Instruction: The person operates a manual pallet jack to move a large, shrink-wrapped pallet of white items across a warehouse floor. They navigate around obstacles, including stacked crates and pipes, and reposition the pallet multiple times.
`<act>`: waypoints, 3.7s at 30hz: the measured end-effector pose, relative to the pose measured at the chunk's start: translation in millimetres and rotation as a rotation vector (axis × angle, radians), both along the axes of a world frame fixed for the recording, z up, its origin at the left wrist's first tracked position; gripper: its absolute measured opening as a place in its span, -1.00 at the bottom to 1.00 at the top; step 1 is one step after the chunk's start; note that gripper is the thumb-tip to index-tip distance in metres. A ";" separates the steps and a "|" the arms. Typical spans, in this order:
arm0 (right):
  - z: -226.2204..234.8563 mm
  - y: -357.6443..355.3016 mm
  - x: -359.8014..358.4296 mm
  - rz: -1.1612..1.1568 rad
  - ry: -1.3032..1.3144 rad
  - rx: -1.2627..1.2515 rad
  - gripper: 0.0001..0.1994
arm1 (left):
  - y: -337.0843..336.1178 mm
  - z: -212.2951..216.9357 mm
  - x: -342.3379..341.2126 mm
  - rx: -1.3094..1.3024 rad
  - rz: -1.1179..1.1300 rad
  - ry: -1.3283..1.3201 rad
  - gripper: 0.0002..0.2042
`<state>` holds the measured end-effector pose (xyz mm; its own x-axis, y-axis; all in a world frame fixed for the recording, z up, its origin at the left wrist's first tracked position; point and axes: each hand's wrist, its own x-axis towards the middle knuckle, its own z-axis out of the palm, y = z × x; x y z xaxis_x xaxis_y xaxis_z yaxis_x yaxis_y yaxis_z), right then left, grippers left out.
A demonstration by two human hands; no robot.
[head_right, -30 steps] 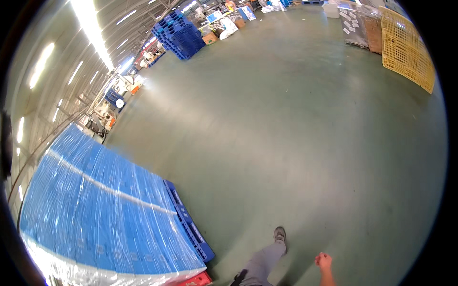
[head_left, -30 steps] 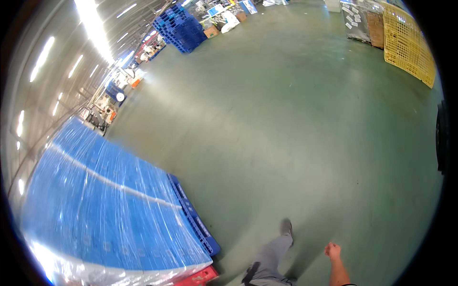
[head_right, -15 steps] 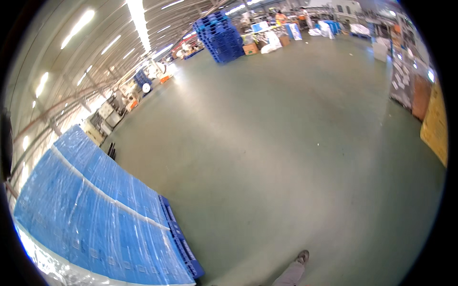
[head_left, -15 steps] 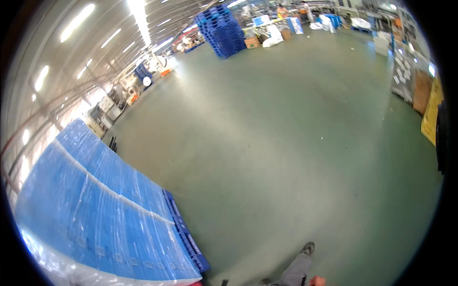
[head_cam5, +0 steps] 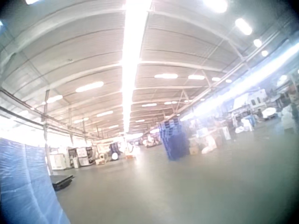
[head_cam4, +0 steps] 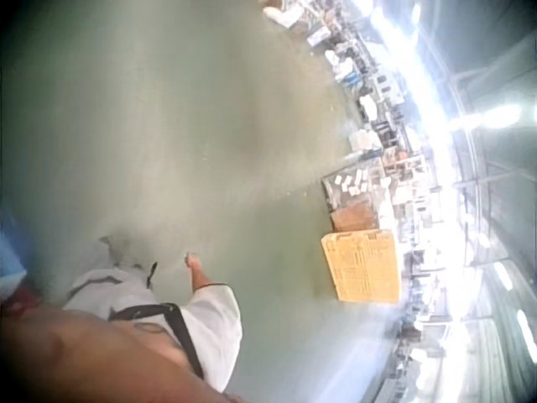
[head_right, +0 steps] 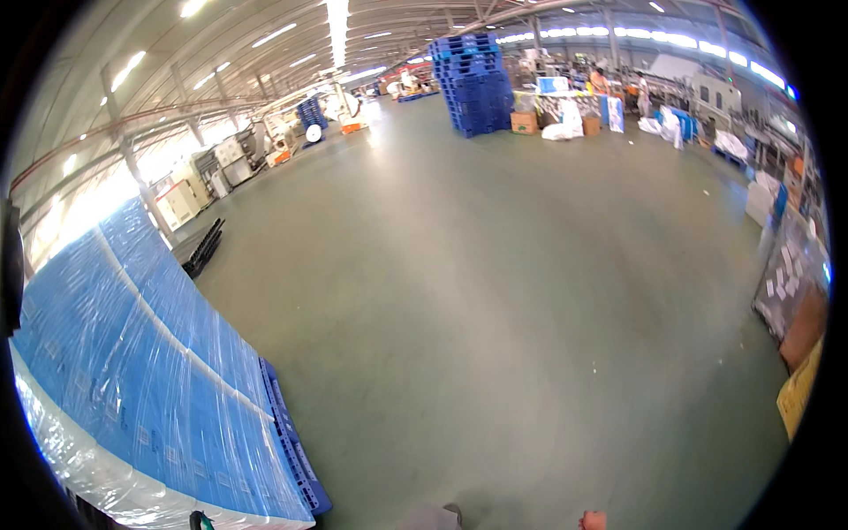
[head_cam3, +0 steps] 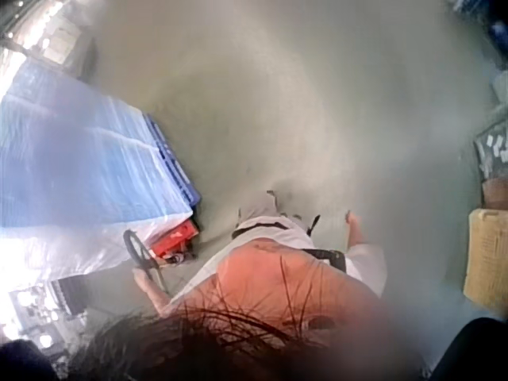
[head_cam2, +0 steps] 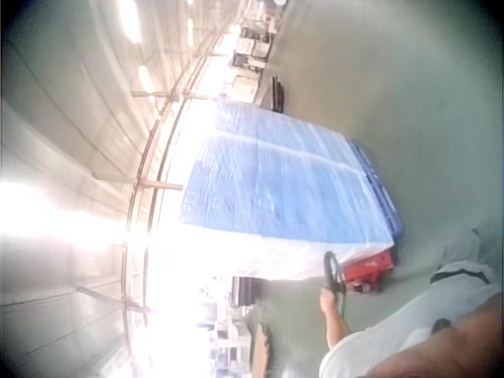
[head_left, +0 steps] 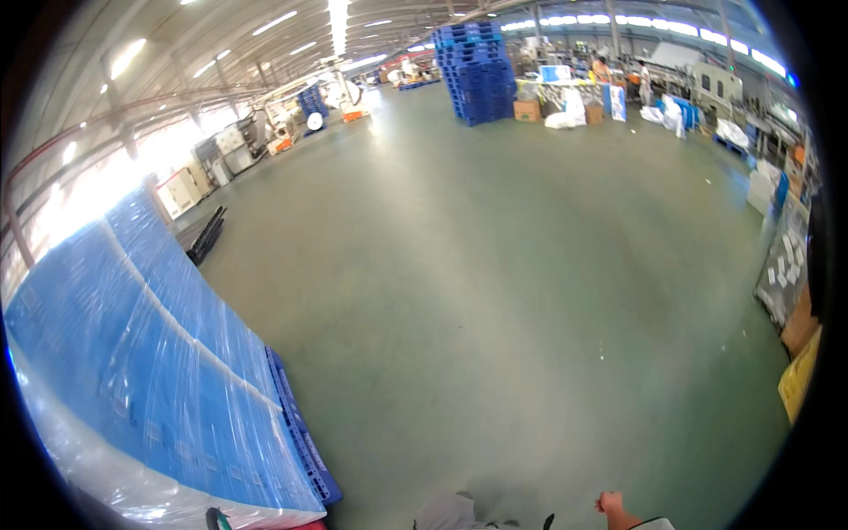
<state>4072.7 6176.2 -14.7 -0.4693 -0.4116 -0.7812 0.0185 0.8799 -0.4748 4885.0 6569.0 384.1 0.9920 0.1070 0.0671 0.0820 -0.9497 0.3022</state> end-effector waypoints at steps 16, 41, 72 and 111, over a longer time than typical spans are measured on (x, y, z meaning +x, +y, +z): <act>81.9 -339.9 460.2 1.406 -0.355 -0.070 -0.61 | -227.7 -32.9 -103.2 0.274 0.463 -0.412 -0.23; 105.8 -561.7 532.2 2.232 -0.058 -0.104 -0.65 | -603.0 136.0 -251.2 0.002 0.484 0.100 -0.47; 504.3 -122.6 774.8 2.289 -1.355 -1.469 -0.70 | -391.8 84.7 -291.7 -0.354 0.161 -0.514 -0.67; 542.2 196.4 905.8 1.542 -1.564 -1.199 -0.55 | -15.6 134.0 -143.6 -0.851 -0.476 -0.229 -0.40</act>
